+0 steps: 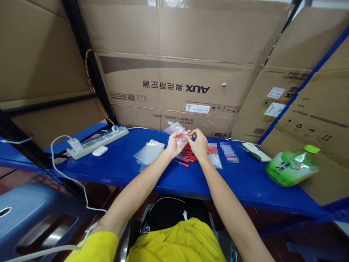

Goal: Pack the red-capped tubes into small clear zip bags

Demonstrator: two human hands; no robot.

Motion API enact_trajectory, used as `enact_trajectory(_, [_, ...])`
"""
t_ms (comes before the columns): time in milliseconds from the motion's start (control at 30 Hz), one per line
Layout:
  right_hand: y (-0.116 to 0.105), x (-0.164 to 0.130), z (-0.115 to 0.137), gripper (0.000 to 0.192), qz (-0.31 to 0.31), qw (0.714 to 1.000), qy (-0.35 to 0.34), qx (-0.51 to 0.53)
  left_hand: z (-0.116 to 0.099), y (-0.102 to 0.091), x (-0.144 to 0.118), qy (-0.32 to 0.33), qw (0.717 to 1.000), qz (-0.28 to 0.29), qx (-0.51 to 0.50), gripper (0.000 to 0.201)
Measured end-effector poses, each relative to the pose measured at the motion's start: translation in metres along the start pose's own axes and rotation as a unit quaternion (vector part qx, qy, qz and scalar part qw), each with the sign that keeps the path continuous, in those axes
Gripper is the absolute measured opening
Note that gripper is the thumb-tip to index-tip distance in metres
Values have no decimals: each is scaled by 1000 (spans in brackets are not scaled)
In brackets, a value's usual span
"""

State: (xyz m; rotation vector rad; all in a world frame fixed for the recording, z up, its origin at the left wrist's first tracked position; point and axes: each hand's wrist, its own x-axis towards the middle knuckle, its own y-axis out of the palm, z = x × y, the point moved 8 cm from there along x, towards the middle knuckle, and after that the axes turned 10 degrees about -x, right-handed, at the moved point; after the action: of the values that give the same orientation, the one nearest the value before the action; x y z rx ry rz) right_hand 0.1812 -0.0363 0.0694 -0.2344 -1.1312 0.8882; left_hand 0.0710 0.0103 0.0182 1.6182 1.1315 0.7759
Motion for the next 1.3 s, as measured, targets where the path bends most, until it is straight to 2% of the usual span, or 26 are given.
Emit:
enact_trajectory(167, [5, 1, -4, 21, 24, 1000, 12, 12, 1, -1, 2, -10, 1000, 5, 5, 33])
enact_trajectory(333, [8, 1, 5, 13, 51, 998, -34, 33, -6, -3, 4, 1, 1000, 2, -11, 25])
enact_trajectory(467, [7, 0, 8, 11, 50, 997, -53, 32, -8, -3, 4, -2, 1000, 0, -11, 28])
enact_trajectory(933, [8, 2, -4, 16, 61, 998, -10, 14, 0, -3, 4, -27, 999, 26, 29, 34])
enact_trajectory(1300, [6, 2, -1, 8, 45, 998, -35, 27, -2, -1, 2, -29, 999, 19, 37, 37])
